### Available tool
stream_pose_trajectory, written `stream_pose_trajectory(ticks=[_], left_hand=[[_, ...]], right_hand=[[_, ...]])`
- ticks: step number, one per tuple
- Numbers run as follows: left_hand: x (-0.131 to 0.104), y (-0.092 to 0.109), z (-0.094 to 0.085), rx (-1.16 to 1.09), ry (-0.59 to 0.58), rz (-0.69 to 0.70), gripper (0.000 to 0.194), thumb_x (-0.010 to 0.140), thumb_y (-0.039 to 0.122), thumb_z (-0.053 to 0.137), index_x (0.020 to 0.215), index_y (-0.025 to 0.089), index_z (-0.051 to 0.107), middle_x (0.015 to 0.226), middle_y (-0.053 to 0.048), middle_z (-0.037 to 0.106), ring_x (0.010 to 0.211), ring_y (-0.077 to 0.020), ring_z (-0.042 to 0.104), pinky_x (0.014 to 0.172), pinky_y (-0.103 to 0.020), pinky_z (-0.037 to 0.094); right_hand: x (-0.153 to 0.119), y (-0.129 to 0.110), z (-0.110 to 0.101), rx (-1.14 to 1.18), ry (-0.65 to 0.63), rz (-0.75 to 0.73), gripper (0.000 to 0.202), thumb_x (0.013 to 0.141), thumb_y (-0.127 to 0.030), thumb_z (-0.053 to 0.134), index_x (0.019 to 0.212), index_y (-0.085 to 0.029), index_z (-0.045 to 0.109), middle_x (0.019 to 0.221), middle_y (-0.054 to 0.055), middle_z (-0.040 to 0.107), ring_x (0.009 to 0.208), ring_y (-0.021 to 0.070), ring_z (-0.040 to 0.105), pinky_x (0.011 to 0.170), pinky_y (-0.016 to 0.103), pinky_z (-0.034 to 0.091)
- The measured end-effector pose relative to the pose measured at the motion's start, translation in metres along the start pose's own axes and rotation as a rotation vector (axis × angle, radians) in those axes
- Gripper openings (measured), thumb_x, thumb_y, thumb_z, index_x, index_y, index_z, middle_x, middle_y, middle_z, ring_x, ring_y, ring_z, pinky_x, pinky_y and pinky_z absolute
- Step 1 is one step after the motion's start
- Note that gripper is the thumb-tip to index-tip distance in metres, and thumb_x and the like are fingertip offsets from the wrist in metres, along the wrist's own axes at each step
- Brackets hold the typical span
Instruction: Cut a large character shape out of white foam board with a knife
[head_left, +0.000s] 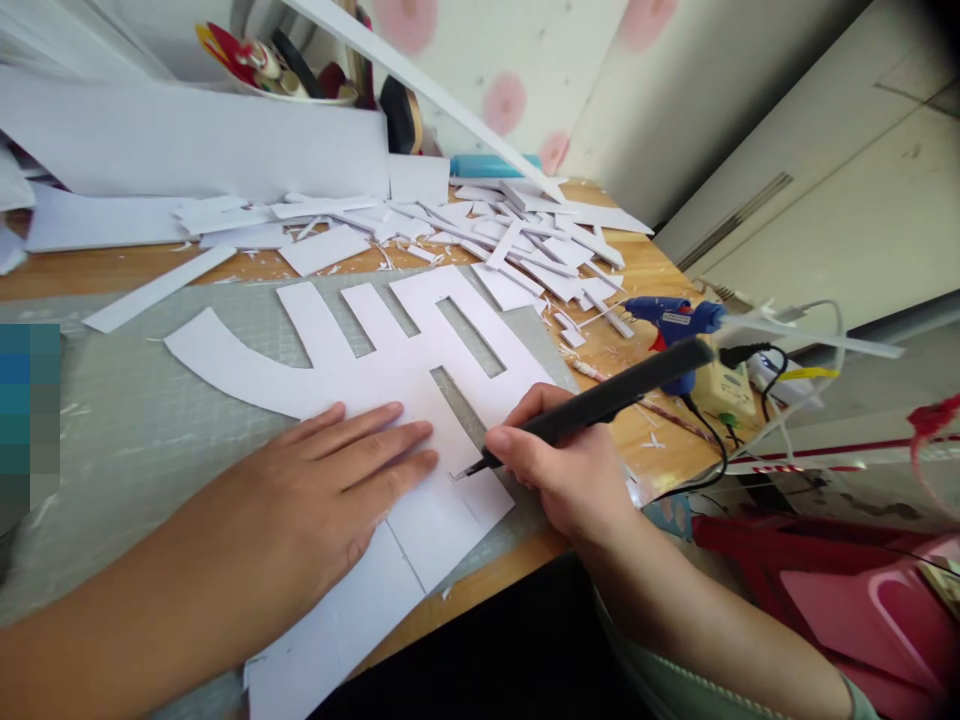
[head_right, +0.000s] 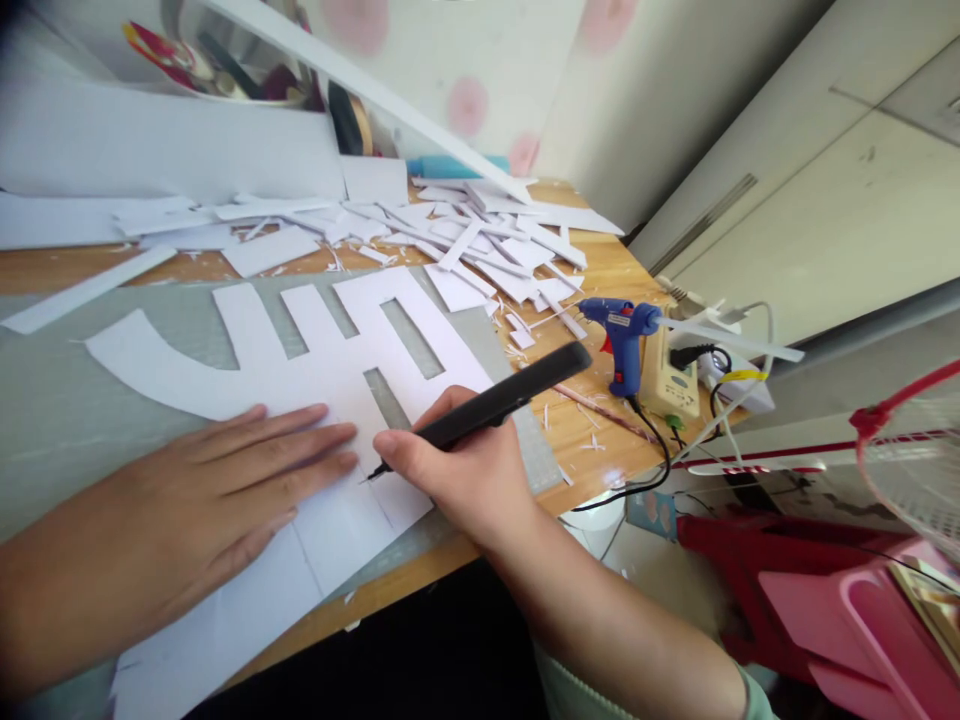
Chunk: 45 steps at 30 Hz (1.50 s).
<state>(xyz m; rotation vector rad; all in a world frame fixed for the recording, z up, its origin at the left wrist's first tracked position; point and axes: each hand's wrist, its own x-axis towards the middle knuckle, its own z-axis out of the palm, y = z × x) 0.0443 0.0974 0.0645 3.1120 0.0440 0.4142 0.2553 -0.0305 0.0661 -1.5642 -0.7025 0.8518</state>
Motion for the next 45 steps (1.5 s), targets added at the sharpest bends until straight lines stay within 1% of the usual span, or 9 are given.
stream_pose_trajectory(ticks=[3, 7, 14, 19, 23, 29, 35, 40, 45], left_hand=[[0.0, 0.001, 0.0, -0.009, 0.022, -0.001, 0.05, 0.089, 0.013, 0.041, 0.137, 0.024, 0.054, 0.142, 0.0, 0.059, 0.13, -0.0208, 0.053, 0.113, -0.039, 0.033], [-0.003, 0.0, 0.006, -0.025, 0.029, -0.012, 0.048, 0.093, 0.015, 0.039, 0.137, 0.026, 0.054, 0.145, 0.0, 0.056, 0.132, -0.022, 0.051, 0.113, -0.042, 0.033], [-0.004, -0.003, 0.014, -0.042, -0.01, -0.02, 0.048, 0.093, 0.018, 0.04, 0.138, 0.029, 0.053, 0.148, 0.001, 0.053, 0.134, -0.0235, 0.05, 0.112, -0.043, 0.034], [-0.003, -0.001, 0.013, -0.078, -0.061, -0.064, 0.05, 0.091, 0.016, 0.043, 0.138, 0.031, 0.053, 0.149, 0.002, 0.051, 0.137, -0.0233, 0.046, 0.115, -0.044, 0.031], [-0.003, 0.001, 0.012, -0.08, -0.092, -0.086, 0.051, 0.09, 0.015, 0.046, 0.138, 0.032, 0.052, 0.149, 0.002, 0.052, 0.138, -0.0253, 0.045, 0.113, -0.047, 0.033], [-0.003, 0.002, 0.013, -0.092, -0.074, -0.087, 0.049, 0.091, 0.014, 0.046, 0.136, 0.033, 0.053, 0.148, 0.001, 0.052, 0.138, -0.0259, 0.045, 0.113, -0.048, 0.033], [-0.001, 0.007, 0.01, -0.066, -0.071, -0.108, 0.057, 0.086, 0.012, 0.051, 0.138, 0.035, 0.052, 0.146, -0.002, 0.054, 0.136, -0.0281, 0.046, 0.112, -0.049, 0.034], [0.002, 0.01, 0.009, -0.068, -0.047, -0.144, 0.058, 0.083, 0.01, 0.051, 0.133, 0.038, 0.056, 0.142, 0.0, 0.057, 0.133, -0.0275, 0.048, 0.11, -0.049, 0.036], [0.003, 0.011, 0.008, -0.084, -0.08, -0.142, 0.063, 0.079, 0.005, 0.05, 0.133, 0.037, 0.057, 0.143, -0.002, 0.057, 0.134, -0.0307, 0.047, 0.108, -0.055, 0.038]], right_hand=[[0.0, -0.001, 0.007, -0.076, 0.011, -0.035, 0.038, 0.062, -0.047, 0.085, 0.058, -0.02, 0.058, 0.048, -0.005, 0.053, 0.044, 0.0082, 0.043, 0.042, 0.022, 0.031], [-0.001, 0.001, 0.007, -0.115, 0.047, -0.077, 0.037, 0.063, -0.044, 0.083, 0.057, -0.02, 0.056, 0.047, -0.005, 0.052, 0.044, 0.0083, 0.042, 0.041, 0.022, 0.03], [0.001, 0.004, 0.01, -0.11, 0.063, -0.088, 0.037, 0.062, -0.044, 0.083, 0.058, -0.02, 0.055, 0.045, -0.006, 0.049, 0.043, 0.0086, 0.041, 0.041, 0.023, 0.03], [0.001, 0.005, 0.012, -0.093, 0.064, -0.103, 0.037, 0.062, -0.043, 0.082, 0.057, -0.02, 0.054, 0.043, -0.007, 0.045, 0.042, 0.0085, 0.039, 0.041, 0.023, 0.029], [0.0, 0.005, 0.012, -0.082, 0.06, -0.104, 0.036, 0.062, -0.043, 0.081, 0.057, -0.021, 0.053, 0.042, -0.007, 0.044, 0.041, 0.0087, 0.038, 0.041, 0.023, 0.028], [0.001, 0.009, 0.011, -0.147, 0.048, -0.135, 0.036, 0.063, -0.045, 0.081, 0.059, -0.021, 0.055, 0.044, -0.007, 0.046, 0.043, 0.0097, 0.04, 0.042, 0.024, 0.029], [0.001, 0.01, 0.012, -0.171, 0.035, -0.161, 0.035, 0.065, -0.042, 0.081, 0.06, -0.021, 0.054, 0.05, -0.005, 0.051, 0.049, 0.0103, 0.042, 0.047, 0.024, 0.032], [0.002, 0.007, 0.012, -0.168, 0.007, -0.152, 0.032, 0.065, -0.041, 0.079, 0.061, -0.021, 0.055, 0.051, -0.005, 0.053, 0.049, 0.0108, 0.042, 0.048, 0.025, 0.033], [0.003, 0.005, 0.011, -0.139, 0.015, -0.119, 0.032, 0.064, -0.042, 0.079, 0.06, -0.021, 0.054, 0.049, -0.005, 0.052, 0.047, 0.0112, 0.043, 0.047, 0.026, 0.033]])
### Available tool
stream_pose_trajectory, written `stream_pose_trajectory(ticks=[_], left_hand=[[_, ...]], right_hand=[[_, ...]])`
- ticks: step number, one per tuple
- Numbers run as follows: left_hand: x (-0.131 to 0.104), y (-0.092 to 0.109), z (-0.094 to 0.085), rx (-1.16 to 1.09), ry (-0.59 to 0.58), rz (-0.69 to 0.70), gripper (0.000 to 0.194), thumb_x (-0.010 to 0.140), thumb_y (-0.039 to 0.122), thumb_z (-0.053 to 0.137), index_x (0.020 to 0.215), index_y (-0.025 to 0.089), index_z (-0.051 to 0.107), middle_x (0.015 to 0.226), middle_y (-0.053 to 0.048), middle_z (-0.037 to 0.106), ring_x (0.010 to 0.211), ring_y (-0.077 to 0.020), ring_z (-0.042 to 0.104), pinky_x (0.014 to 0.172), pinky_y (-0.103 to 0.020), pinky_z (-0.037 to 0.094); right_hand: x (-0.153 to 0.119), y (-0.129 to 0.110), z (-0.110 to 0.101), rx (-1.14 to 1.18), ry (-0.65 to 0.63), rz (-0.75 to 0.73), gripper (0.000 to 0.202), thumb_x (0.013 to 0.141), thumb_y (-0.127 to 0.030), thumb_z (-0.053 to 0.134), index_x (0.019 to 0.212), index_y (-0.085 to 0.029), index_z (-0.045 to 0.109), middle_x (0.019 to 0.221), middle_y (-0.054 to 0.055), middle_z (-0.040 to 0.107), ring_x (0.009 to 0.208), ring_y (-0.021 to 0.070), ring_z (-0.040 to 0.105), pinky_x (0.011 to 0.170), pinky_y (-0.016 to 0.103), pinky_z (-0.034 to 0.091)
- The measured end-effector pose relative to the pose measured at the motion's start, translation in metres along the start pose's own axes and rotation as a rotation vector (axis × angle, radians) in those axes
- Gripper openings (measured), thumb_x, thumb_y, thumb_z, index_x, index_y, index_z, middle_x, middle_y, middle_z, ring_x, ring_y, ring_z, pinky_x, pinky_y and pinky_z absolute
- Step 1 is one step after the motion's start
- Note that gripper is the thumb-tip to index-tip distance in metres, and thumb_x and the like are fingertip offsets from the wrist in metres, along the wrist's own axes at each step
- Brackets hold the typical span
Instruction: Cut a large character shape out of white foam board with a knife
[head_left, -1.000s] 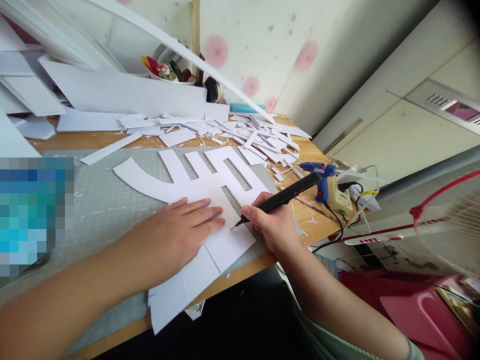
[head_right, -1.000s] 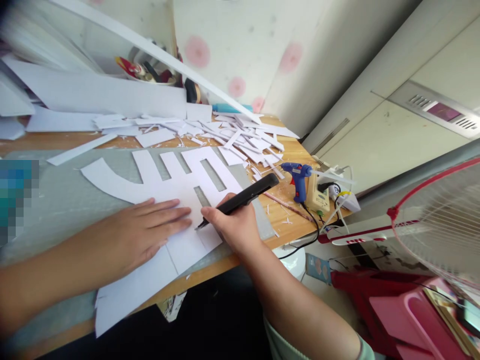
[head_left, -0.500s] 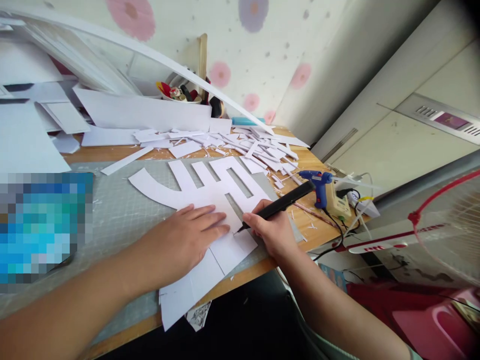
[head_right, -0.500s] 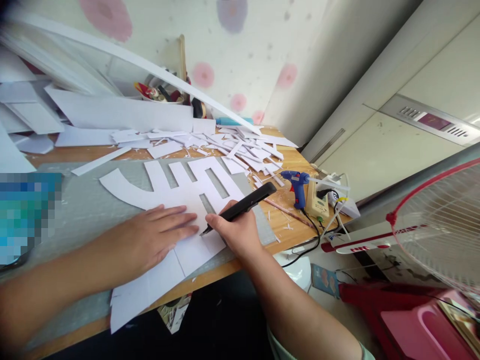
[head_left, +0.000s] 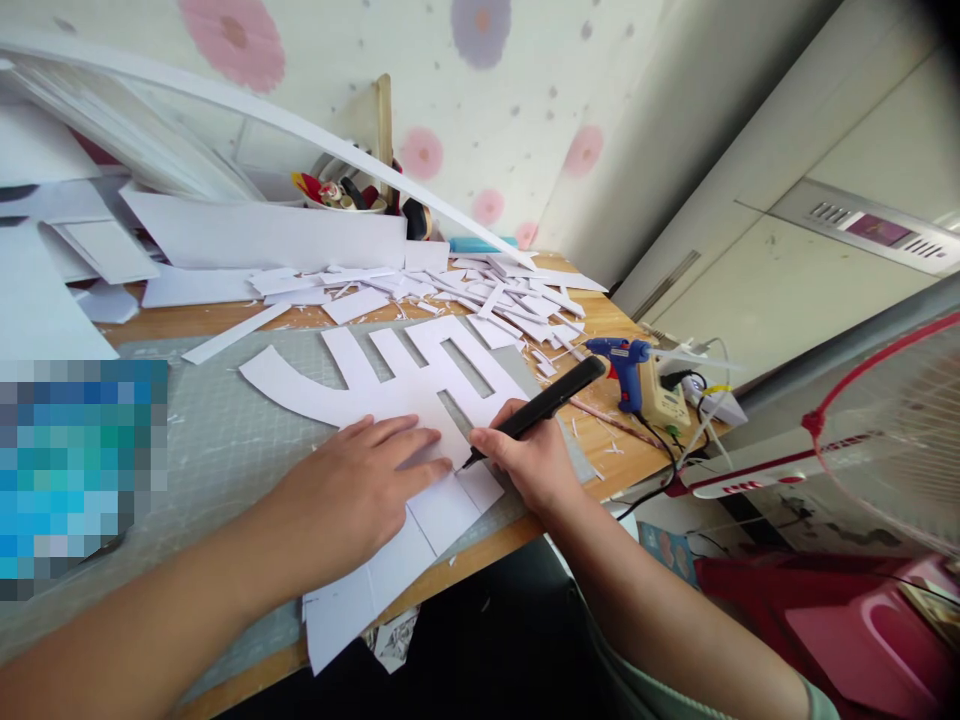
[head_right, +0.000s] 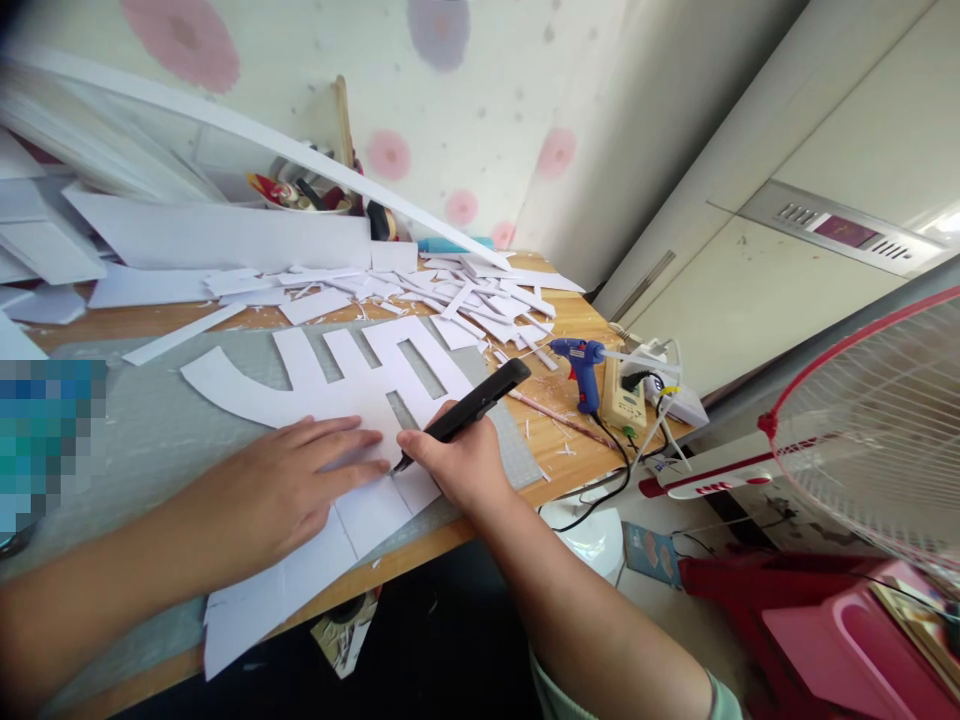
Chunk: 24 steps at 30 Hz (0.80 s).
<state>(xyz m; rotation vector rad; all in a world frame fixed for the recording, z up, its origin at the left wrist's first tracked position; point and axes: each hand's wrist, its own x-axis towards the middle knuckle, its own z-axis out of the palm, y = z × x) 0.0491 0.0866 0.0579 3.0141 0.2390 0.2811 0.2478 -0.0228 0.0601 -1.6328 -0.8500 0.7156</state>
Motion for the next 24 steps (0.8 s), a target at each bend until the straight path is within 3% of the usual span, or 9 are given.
stream_pose_trajectory(ticks=[8, 17, 24], left_hand=[[0.001, -0.004, 0.001, 0.005, -0.032, -0.009, 0.066, 0.082, -0.001, 0.04, 0.132, 0.038, 0.058, 0.144, -0.002, 0.056, 0.136, -0.0286, 0.046, 0.109, -0.054, 0.039], [0.001, -0.004, 0.001, 0.073, -0.072, 0.021, 0.07, 0.082, -0.003, 0.033, 0.137, 0.034, 0.054, 0.145, -0.004, 0.055, 0.137, -0.0295, 0.046, 0.107, -0.057, 0.041], [0.0, -0.004, -0.001, 0.078, -0.097, 0.003, 0.074, 0.081, -0.005, 0.034, 0.138, 0.039, 0.053, 0.147, -0.001, 0.054, 0.139, -0.0273, 0.044, 0.11, -0.055, 0.038]], right_hand=[[0.001, -0.002, -0.002, -0.015, 0.03, 0.0, 0.032, 0.064, -0.038, 0.078, 0.057, -0.022, 0.052, 0.049, -0.005, 0.051, 0.048, 0.0116, 0.045, 0.047, 0.025, 0.035], [0.005, -0.012, -0.007, -0.133, -0.042, -0.068, 0.036, 0.06, -0.041, 0.08, 0.056, -0.021, 0.051, 0.053, -0.005, 0.048, 0.054, 0.0114, 0.043, 0.049, 0.025, 0.036], [0.006, -0.005, -0.008, -0.038, -0.047, -0.059, 0.033, 0.063, -0.042, 0.08, 0.06, -0.021, 0.055, 0.051, -0.006, 0.05, 0.052, 0.0116, 0.044, 0.049, 0.025, 0.037]])
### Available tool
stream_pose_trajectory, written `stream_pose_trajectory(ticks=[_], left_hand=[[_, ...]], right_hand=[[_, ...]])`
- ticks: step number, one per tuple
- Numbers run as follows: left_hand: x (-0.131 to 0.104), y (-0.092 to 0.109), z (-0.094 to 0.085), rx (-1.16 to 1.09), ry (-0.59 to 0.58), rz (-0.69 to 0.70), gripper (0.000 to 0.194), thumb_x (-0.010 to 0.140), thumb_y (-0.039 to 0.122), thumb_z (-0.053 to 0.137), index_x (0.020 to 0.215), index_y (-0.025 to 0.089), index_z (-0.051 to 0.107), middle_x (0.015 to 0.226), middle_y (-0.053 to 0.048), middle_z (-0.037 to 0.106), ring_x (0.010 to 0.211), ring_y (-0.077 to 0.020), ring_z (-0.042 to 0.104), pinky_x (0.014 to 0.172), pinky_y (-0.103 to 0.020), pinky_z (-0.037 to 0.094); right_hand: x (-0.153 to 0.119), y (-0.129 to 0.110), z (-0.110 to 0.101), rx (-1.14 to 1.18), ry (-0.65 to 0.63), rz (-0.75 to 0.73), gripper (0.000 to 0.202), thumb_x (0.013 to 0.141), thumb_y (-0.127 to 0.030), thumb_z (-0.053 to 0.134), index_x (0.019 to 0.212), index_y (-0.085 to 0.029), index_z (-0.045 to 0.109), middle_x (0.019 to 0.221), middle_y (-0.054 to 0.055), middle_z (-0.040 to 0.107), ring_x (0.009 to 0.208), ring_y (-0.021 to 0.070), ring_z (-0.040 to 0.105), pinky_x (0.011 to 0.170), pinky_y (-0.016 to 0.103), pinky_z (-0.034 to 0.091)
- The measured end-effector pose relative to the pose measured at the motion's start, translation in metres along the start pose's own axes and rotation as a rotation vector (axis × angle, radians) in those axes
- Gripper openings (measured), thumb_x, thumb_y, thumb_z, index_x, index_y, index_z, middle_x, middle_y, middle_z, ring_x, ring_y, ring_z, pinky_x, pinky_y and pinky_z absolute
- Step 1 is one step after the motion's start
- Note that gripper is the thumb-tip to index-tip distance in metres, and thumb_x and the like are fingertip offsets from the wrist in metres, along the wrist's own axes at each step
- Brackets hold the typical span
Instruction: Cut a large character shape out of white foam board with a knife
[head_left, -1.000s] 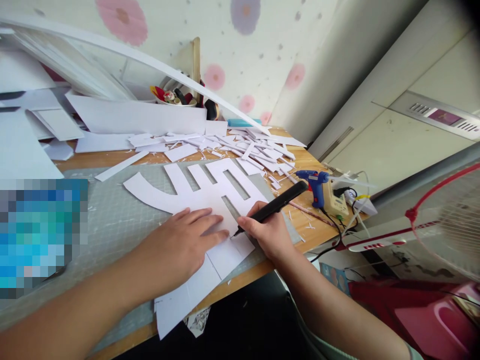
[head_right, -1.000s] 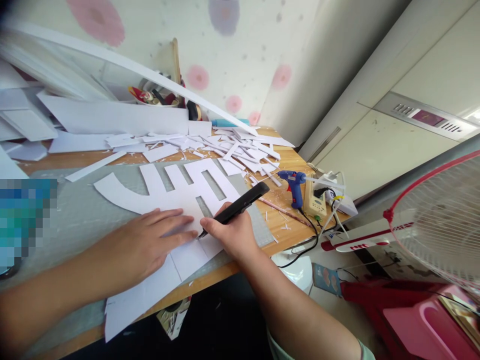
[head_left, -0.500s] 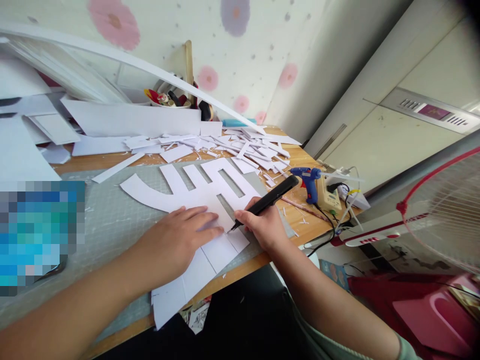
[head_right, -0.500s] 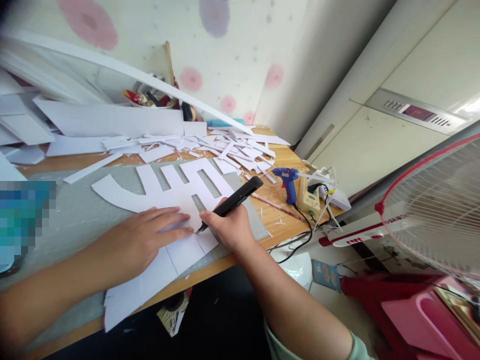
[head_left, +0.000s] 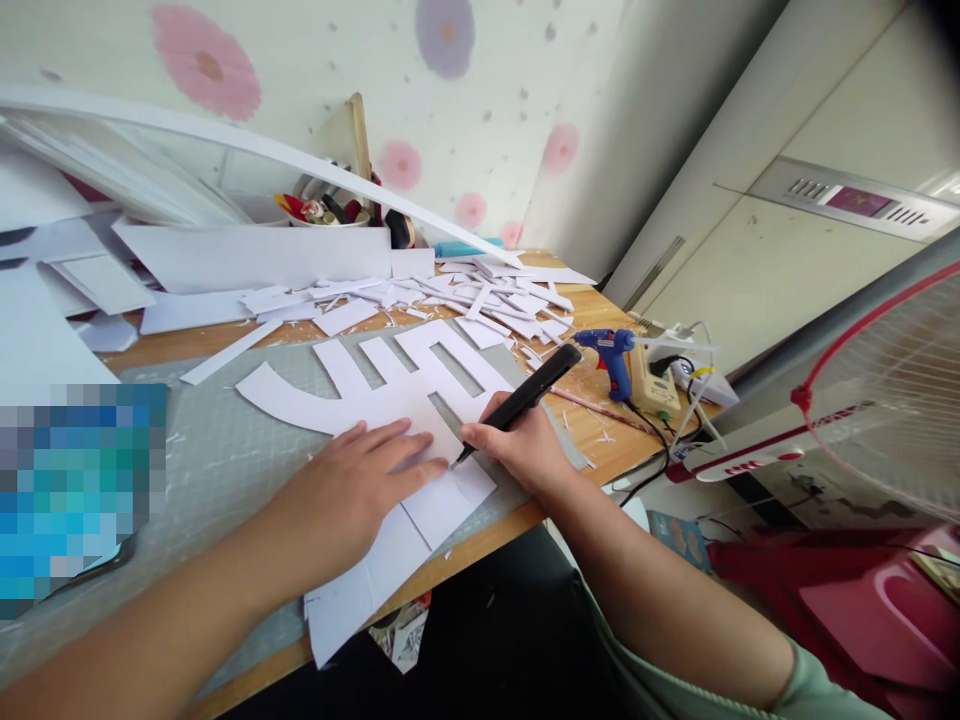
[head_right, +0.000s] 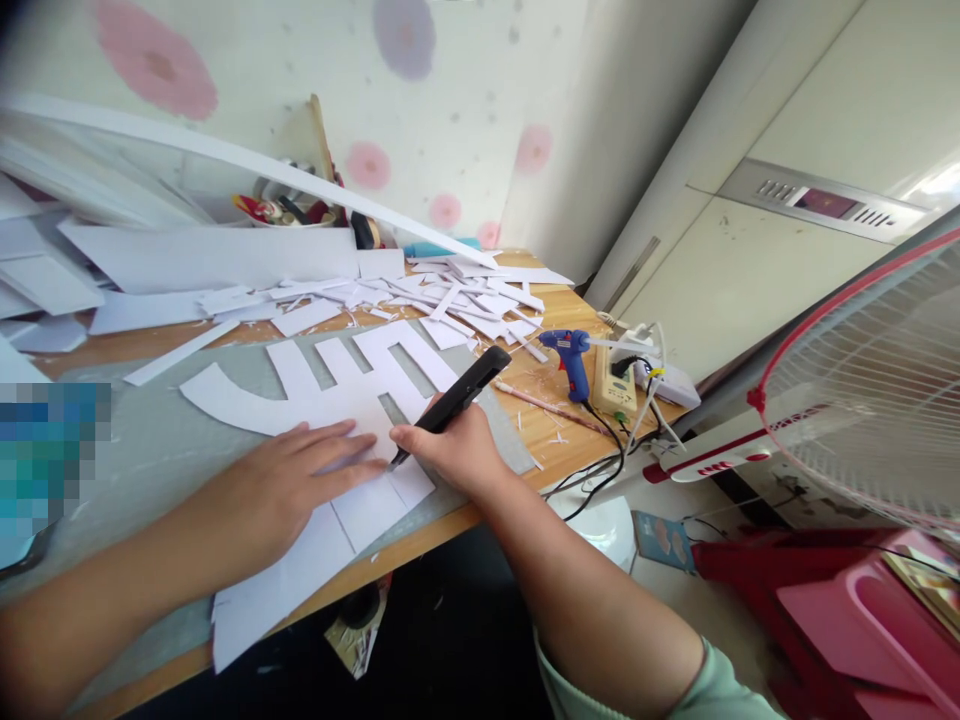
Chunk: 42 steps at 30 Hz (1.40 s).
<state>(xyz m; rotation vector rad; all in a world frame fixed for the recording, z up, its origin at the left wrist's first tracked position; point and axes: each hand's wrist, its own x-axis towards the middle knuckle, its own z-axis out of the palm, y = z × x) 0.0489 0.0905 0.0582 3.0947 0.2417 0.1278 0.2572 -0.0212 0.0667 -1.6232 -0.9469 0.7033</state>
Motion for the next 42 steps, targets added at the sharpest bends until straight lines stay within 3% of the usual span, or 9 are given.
stream_pose_trajectory(ticks=[5, 18, 28, 42], left_hand=[[-0.0003, -0.0009, 0.0024, -0.023, 0.017, -0.009, 0.074, 0.081, -0.004, 0.034, 0.137, 0.04, 0.054, 0.147, 0.001, 0.053, 0.138, -0.0261, 0.045, 0.112, -0.051, 0.035], [-0.0003, 0.0001, 0.0033, -0.071, 0.054, -0.013, 0.074, 0.08, -0.004, 0.035, 0.136, 0.041, 0.055, 0.144, 0.0, 0.056, 0.138, -0.0273, 0.045, 0.112, -0.053, 0.035], [0.0011, 0.0022, -0.0002, -0.042, 0.027, -0.004, 0.073, 0.081, -0.004, 0.035, 0.136, 0.039, 0.055, 0.144, -0.002, 0.056, 0.137, -0.0308, 0.045, 0.108, -0.058, 0.039], [-0.0009, -0.0036, -0.0002, -0.019, -0.023, 0.001, 0.078, 0.083, -0.006, 0.028, 0.14, 0.043, 0.05, 0.148, 0.001, 0.052, 0.139, -0.0289, 0.045, 0.108, -0.057, 0.039]], right_hand=[[-0.0003, 0.0034, -0.0011, 0.086, -0.007, -0.015, 0.034, 0.065, -0.045, 0.08, 0.06, -0.022, 0.055, 0.047, -0.006, 0.049, 0.047, 0.0117, 0.043, 0.045, 0.025, 0.035], [-0.0006, 0.0011, -0.0015, 0.05, -0.035, -0.006, 0.032, 0.065, -0.043, 0.08, 0.06, -0.021, 0.057, 0.047, -0.005, 0.051, 0.048, 0.0119, 0.045, 0.047, 0.026, 0.037], [-0.0002, -0.003, 0.001, -0.071, -0.058, -0.03, 0.035, 0.063, -0.043, 0.079, 0.057, -0.021, 0.051, 0.055, -0.004, 0.051, 0.055, 0.0118, 0.044, 0.051, 0.025, 0.036], [0.0026, 0.0034, -0.0035, 0.02, -0.019, -0.004, 0.032, 0.063, -0.04, 0.081, 0.059, -0.021, 0.055, 0.052, -0.005, 0.052, 0.052, 0.012, 0.045, 0.049, 0.025, 0.036]])
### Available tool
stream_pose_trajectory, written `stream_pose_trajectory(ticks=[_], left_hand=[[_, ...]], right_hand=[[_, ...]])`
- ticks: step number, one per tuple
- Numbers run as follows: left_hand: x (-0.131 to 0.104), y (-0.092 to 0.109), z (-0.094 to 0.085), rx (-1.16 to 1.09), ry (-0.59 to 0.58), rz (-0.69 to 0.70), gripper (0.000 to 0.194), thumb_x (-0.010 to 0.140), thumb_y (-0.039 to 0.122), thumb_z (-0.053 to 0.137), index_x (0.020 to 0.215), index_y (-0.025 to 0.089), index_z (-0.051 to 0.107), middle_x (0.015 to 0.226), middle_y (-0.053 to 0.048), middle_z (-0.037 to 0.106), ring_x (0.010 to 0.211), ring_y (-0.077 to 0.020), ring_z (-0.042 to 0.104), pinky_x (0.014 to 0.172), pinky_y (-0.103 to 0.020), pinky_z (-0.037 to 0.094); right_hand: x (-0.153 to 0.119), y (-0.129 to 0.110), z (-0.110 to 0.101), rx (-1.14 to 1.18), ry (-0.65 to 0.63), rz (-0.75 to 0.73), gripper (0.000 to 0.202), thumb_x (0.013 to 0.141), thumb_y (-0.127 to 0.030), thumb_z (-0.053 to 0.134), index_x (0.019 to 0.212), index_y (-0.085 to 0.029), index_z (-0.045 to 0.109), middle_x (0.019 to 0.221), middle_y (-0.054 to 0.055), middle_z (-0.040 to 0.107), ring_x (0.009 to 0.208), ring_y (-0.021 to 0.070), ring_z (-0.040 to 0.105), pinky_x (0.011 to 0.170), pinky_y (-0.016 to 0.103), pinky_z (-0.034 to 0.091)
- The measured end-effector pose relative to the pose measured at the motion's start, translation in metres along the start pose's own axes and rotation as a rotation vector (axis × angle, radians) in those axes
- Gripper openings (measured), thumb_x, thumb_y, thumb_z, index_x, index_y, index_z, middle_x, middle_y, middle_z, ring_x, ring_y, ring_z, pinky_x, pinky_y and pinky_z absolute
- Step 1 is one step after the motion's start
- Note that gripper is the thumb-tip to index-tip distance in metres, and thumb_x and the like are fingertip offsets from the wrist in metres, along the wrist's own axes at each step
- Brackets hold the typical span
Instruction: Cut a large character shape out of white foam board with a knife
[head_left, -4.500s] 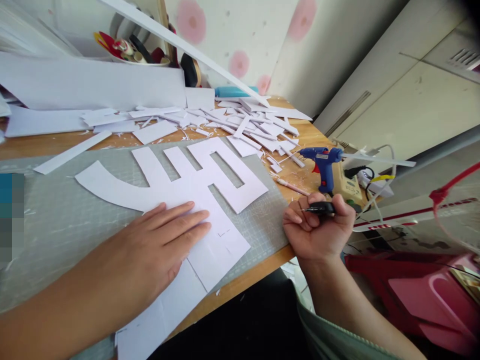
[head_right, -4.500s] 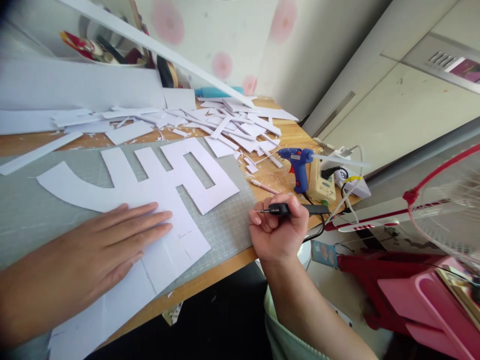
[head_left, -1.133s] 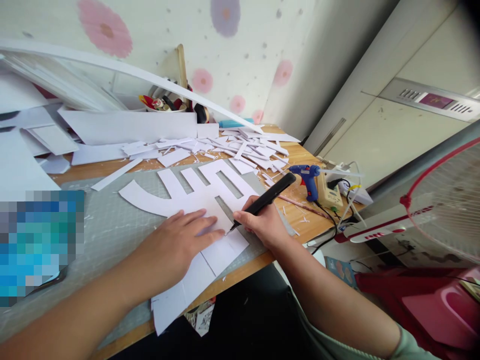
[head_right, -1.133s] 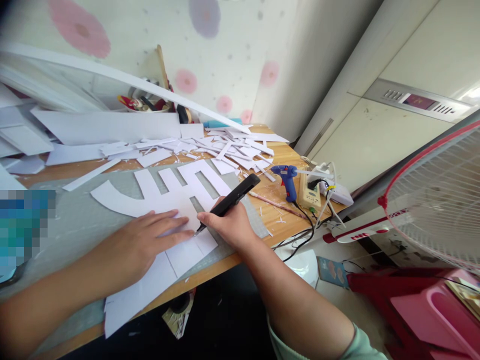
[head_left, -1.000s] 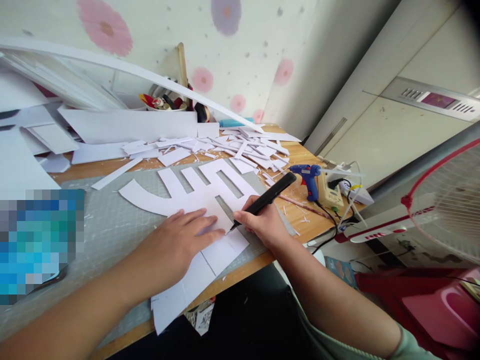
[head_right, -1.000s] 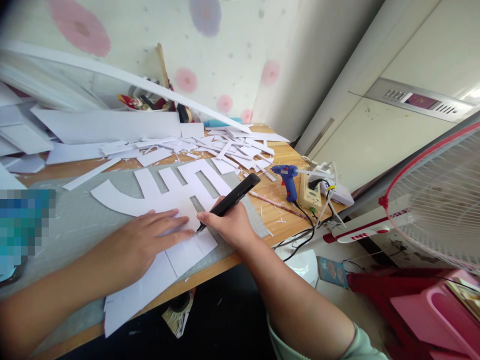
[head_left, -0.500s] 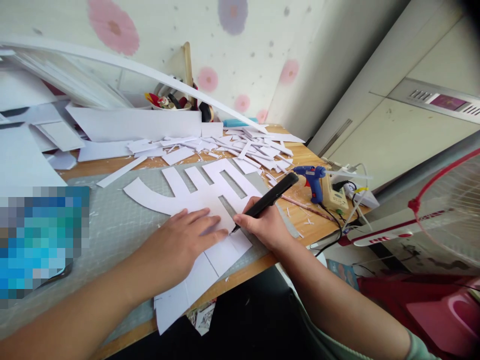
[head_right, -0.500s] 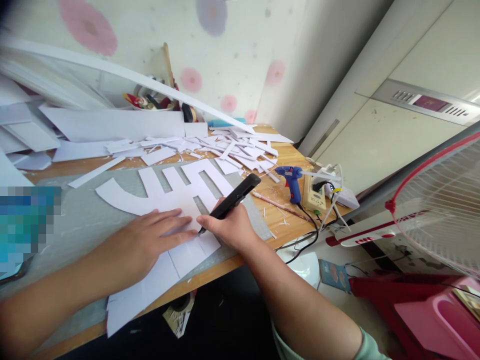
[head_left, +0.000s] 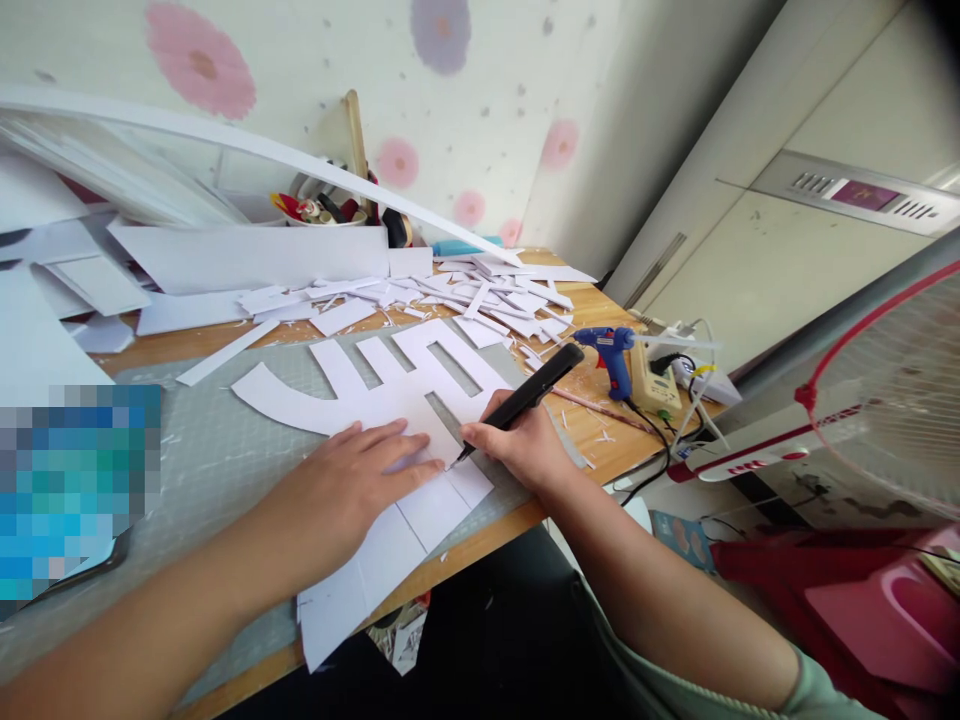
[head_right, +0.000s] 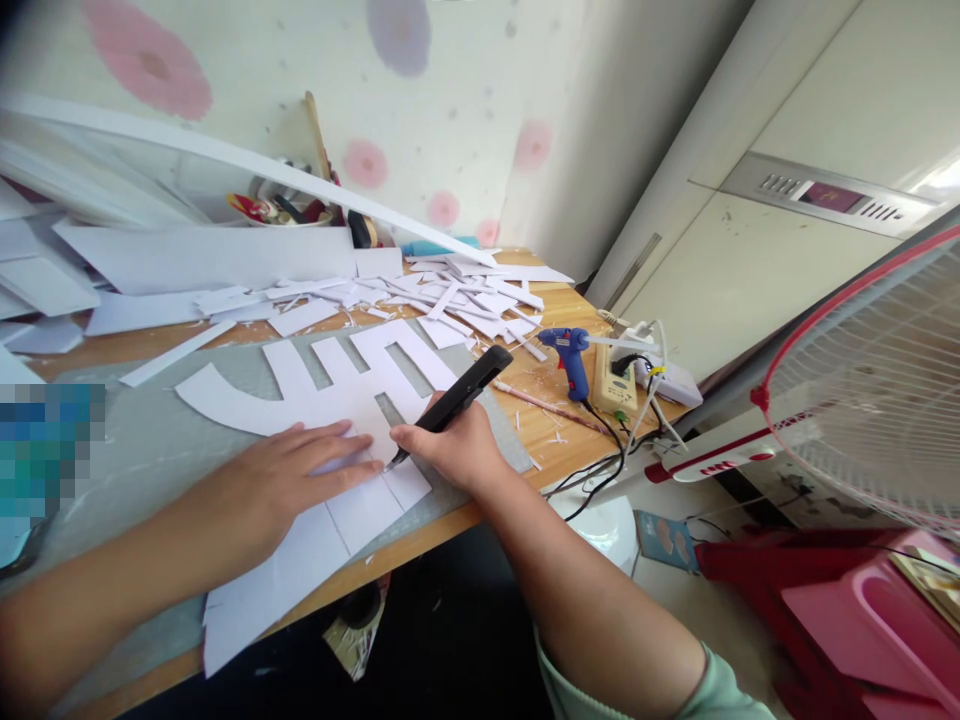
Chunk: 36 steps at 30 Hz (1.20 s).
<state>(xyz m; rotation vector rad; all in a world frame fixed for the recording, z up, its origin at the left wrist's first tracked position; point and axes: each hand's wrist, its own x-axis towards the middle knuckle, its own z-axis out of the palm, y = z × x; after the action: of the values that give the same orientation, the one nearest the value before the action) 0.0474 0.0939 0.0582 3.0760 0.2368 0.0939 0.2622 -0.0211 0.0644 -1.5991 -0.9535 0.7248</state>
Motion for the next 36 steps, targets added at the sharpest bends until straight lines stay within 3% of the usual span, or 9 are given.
stream_pose_trajectory(ticks=[8, 19, 23, 36], left_hand=[[0.001, -0.002, 0.002, -0.024, -0.034, -0.018, 0.075, 0.085, -0.002, 0.03, 0.139, 0.046, 0.05, 0.151, 0.004, 0.049, 0.141, -0.0285, 0.042, 0.11, -0.056, 0.036], [0.003, 0.003, -0.005, -0.061, -0.13, -0.051, 0.074, 0.085, -0.002, 0.03, 0.142, 0.042, 0.047, 0.153, 0.002, 0.046, 0.144, -0.0298, 0.037, 0.111, -0.06, 0.033], [0.004, 0.005, -0.008, -0.075, -0.149, -0.052, 0.075, 0.084, -0.003, 0.031, 0.142, 0.043, 0.047, 0.154, 0.002, 0.046, 0.144, -0.0298, 0.036, 0.112, -0.061, 0.033], [0.005, 0.007, -0.01, -0.063, -0.172, -0.063, 0.078, 0.082, -0.005, 0.031, 0.143, 0.04, 0.046, 0.156, 0.001, 0.042, 0.146, -0.0295, 0.032, 0.114, -0.06, 0.031]], right_hand=[[0.001, -0.004, -0.001, -0.041, 0.007, -0.002, 0.033, 0.058, -0.039, 0.08, 0.055, -0.021, 0.053, 0.052, -0.005, 0.051, 0.052, 0.0109, 0.043, 0.05, 0.025, 0.037], [0.004, -0.001, -0.005, -0.049, -0.011, 0.0, 0.031, 0.063, -0.042, 0.076, 0.058, -0.022, 0.054, 0.05, -0.004, 0.053, 0.05, 0.0121, 0.046, 0.049, 0.026, 0.036], [0.001, 0.0, -0.003, -0.103, 0.048, -0.032, 0.032, 0.062, -0.042, 0.076, 0.055, -0.022, 0.052, 0.049, -0.004, 0.052, 0.049, 0.0115, 0.044, 0.049, 0.026, 0.035], [0.006, 0.007, -0.003, 0.068, 0.103, 0.026, 0.027, 0.061, -0.038, 0.076, 0.058, -0.021, 0.055, 0.049, -0.005, 0.054, 0.043, 0.0114, 0.049, 0.044, 0.025, 0.04]])
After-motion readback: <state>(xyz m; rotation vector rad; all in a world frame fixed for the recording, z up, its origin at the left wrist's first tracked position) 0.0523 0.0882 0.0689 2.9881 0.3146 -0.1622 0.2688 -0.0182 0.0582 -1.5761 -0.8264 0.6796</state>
